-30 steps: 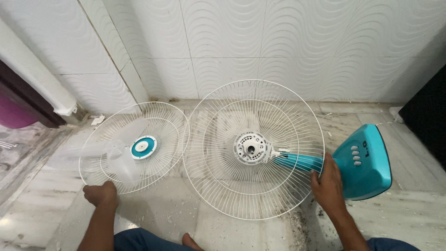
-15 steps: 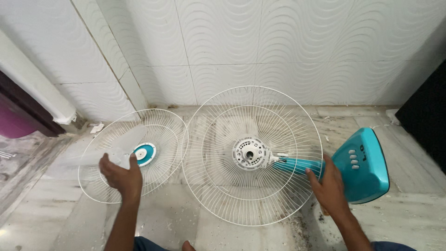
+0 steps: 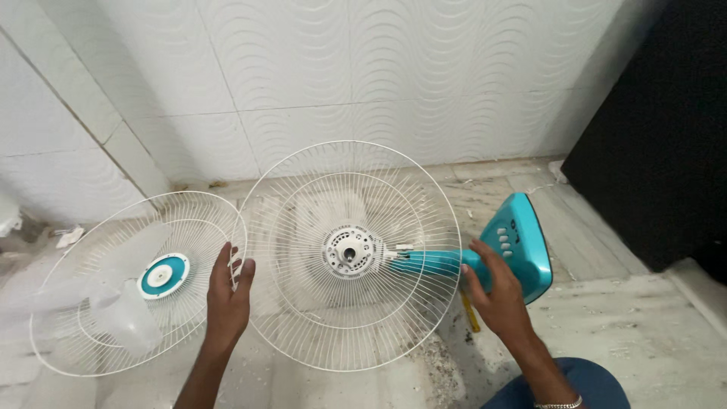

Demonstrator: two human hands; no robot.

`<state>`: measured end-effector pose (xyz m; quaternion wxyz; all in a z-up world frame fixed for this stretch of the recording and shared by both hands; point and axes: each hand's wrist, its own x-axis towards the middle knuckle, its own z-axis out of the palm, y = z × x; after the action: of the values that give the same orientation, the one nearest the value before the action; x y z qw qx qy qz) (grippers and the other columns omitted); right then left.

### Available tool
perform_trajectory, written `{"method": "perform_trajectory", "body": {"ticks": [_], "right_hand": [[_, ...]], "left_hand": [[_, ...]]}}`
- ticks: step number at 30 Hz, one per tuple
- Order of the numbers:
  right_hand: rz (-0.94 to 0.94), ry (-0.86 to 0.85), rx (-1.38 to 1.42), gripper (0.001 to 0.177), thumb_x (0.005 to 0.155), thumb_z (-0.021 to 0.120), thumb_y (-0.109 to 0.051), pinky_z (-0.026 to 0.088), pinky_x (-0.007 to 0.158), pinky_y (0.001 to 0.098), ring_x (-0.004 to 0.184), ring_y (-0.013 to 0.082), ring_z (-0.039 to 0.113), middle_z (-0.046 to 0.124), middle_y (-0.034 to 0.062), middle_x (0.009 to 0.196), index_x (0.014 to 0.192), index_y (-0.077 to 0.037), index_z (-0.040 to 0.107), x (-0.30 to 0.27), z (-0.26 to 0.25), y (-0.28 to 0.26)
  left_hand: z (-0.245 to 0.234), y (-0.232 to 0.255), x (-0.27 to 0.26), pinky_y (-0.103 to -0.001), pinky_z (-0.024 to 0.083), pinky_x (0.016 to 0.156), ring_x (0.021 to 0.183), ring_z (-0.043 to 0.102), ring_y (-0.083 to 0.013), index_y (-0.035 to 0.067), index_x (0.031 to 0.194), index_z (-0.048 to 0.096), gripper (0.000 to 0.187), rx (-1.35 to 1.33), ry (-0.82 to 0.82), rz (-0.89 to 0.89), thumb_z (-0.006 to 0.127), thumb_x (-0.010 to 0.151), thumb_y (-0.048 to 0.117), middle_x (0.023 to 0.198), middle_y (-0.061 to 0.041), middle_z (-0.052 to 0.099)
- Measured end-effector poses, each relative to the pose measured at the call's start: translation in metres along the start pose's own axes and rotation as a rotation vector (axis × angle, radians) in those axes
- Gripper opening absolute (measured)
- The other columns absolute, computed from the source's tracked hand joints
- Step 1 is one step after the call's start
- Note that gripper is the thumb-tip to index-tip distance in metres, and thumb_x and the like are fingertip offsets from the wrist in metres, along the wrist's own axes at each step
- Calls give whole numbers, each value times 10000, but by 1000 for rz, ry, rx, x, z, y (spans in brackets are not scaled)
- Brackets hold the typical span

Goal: The person disassembles a table fan by removing the front grill, fan blades, and rear grill. They then detach the motor housing from the base and set the components aside on the floor.

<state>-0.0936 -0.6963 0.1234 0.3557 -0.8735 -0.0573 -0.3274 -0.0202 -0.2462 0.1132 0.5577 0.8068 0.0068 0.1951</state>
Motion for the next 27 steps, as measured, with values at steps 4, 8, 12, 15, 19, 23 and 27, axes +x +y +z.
{"method": "perform_trajectory", "body": {"ticks": [4,8,12,15,19,23,27], "right_hand": [[-76,156,-77,316,997,668,-97,532,1099,402,1334,298,647,665,127,1410,1309,-57,633,0,-23,-11],[-210,307,-399,411,942,698,-48,405,1196,523,1410,378,504,591,227,1415,1329,-2,567,7,-45,-7],[-68,309,-273,668,965,727,-127,361,1181,538,1439,440,417,477,362,1489,1504,75,388,6,-49,5],[122,244,-44,734,969,748,-192,454,1114,510,1380,417,522,515,329,1454,1534,52,348,5,-48,12],[210,166,-49,706,935,775,-224,562,972,475,1248,406,645,600,293,1389,1495,20,421,4,-51,13],[205,174,-82,692,930,772,-232,579,924,469,1208,395,665,614,295,1376,1494,12,453,5,-52,7],[193,202,-66,687,955,756,-220,587,891,469,1181,401,679,630,311,1345,1526,21,460,8,-50,1]], "left_hand": [[6,-6,-3,-431,456,1087,1384,522,-336,-9,1579,310,714,-16,30,7,587,1026,347,1568,-239,450],[8,-11,-7,-427,505,1015,1288,585,-324,10,1568,337,679,23,21,-156,598,1007,290,1495,-230,509],[15,-16,-8,-420,588,900,1141,675,-297,36,1525,352,602,-89,-41,-309,579,1003,230,1354,-226,595],[17,-17,-5,-416,608,857,1103,686,-288,41,1502,346,567,-159,-53,-350,578,1007,190,1325,-228,585],[16,-10,-4,-416,609,841,1091,689,-285,44,1487,356,561,-156,-65,-392,588,991,167,1305,-245,599],[13,8,-7,-468,587,894,1177,646,-319,75,1528,290,604,-114,-101,-440,581,1005,151,1362,-247,554],[11,27,-18,-532,544,954,1276,579,-340,229,1591,140,719,-66,-159,-583,537,1005,102,1429,-231,492]]}}
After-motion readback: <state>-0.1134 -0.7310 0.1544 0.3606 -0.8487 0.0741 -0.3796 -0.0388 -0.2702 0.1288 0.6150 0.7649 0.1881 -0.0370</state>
